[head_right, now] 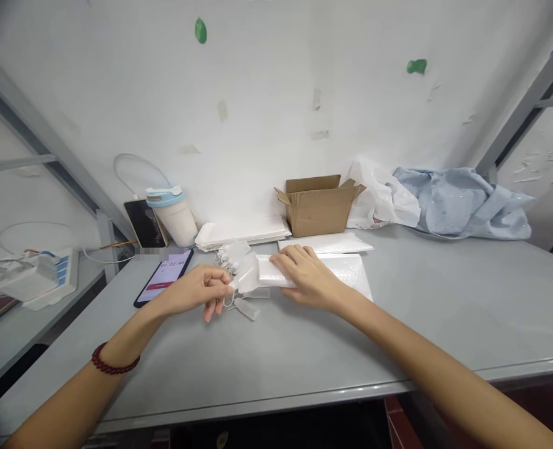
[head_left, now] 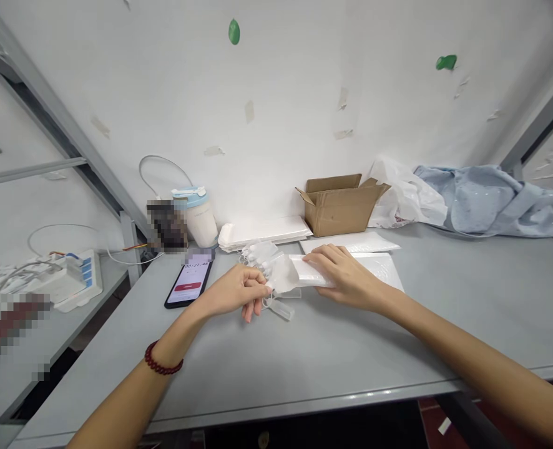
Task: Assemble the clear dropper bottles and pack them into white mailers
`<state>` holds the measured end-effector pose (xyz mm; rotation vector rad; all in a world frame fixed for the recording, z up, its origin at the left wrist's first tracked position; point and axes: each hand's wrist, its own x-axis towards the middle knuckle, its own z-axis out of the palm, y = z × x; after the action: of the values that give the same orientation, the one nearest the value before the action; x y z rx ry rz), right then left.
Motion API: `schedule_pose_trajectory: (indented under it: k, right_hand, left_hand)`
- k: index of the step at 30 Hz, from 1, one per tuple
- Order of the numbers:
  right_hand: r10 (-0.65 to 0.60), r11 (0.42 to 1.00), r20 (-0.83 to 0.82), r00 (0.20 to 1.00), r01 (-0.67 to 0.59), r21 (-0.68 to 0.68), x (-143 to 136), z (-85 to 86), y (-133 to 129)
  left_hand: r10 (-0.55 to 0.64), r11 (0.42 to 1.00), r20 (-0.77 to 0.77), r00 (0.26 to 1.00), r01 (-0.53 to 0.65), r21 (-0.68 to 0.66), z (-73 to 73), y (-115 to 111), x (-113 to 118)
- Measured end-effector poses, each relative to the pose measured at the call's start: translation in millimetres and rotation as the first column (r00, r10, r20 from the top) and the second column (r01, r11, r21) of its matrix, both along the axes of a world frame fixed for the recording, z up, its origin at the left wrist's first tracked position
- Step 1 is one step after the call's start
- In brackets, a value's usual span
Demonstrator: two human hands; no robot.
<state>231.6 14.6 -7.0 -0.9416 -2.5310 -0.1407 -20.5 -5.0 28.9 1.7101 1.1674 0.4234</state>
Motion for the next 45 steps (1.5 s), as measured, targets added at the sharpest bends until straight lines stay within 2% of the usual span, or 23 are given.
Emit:
schedule_pose_trajectory:
  k: [4,6,7,8,10,11,13,18,22,25,30,33,35,37,39,41,43,45]
  right_hand:
    - [0.069,0.997,-0.007,0.998,-0.069,0.020,-4,-0.5,-4]
    - [0.080,0.996,0.004,0.997,-0.080,0.029,-5,-1.6,-5]
    - [0.078,0.996,0.008,0.997,-0.078,0.032,-6,-2.2,-5]
    - [0.072,0.997,0.010,0.997,-0.073,0.034,-7,-2.8,-6]
    - [0.059,0.997,0.010,0.998,-0.059,0.040,-8,-3.7,-6]
    - [0.054,0.998,0.009,0.999,-0.054,0.045,-9,-4.0,-6]
    - [0.053,0.997,0.008,0.999,-0.053,0.059,-9,-4.1,-7]
    - [0.056,0.996,0.011,0.998,-0.057,0.069,-11,-2.8,-9]
    - [0.057,0.996,0.011,0.998,-0.057,0.064,-14,-3.0,-11]
    - [0.064,0.996,0.009,0.998,-0.065,0.065,-16,-3.2,-11]
    - [0.075,0.996,0.002,0.997,-0.075,0.056,-17,-2.8,-13]
    - [0.083,0.995,0.001,0.997,-0.083,0.053,-16,-2.5,-14]
    - [0.085,0.995,-0.009,0.996,-0.084,0.062,-14,-1.8,-14]
    - [0.085,0.994,-0.034,0.996,-0.083,0.073,-12,-0.4,-13]
    - [0.090,0.993,-0.067,0.994,-0.085,0.080,-10,1.7,-13]
    - [0.109,0.991,-0.094,0.990,-0.101,0.083,-8,4.3,-12]
    - [0.144,0.987,-0.108,0.984,-0.135,0.088,-7,6.8,-13]
    - [0.184,0.980,-0.112,0.977,-0.173,0.095,-7,8.7,-14]
  left_hand:
    - [0.032,0.999,-0.036,0.999,-0.031,0.036,-0.6,-2,3]
    - [0.083,0.984,-0.043,0.996,-0.075,0.162,-3.0,-4,6]
    - [0.109,0.958,-0.059,0.992,-0.089,0.272,-5.3,-5,7]
    - [0.134,0.911,-0.088,0.987,-0.088,0.402,-8.3,-6,9]
    - [0.185,0.763,-0.174,0.967,-0.030,0.646,-16.0,-7,12]
    - [0.207,0.688,-0.221,0.953,0.019,0.725,-20.1,-8,14]
    - [0.233,0.591,-0.278,0.932,0.091,0.802,-27.6,-10,18]
    - [0.229,0.467,-0.206,0.951,0.078,0.881,-38.6,-14,26]
    - [0.181,0.415,-0.174,0.968,0.085,0.906,-43.9,-14,27]
    - [0.103,0.428,-0.189,0.977,0.128,0.895,-45.9,-14,28]
    - [-0.067,0.524,-0.237,0.969,0.236,0.818,-42.8,-16,31]
    - [-0.084,0.541,-0.228,0.970,0.237,0.807,-41.0,-18,32]
    - [-0.054,0.537,-0.127,0.990,0.136,0.833,-40.1,-19,32]
    - [0.043,0.547,0.034,0.998,-0.052,0.835,-38.5,-19,31]
    - [0.209,0.564,0.189,0.959,-0.277,0.778,-35.8,-19,30]
    - [0.347,0.577,0.297,0.890,-0.452,0.681,-32.1,-18,28]
    - [0.372,0.642,0.347,0.861,-0.509,0.573,-28.0,-16,26]
    - [0.308,0.773,0.332,0.892,-0.438,0.459,-24.4,-14,26]
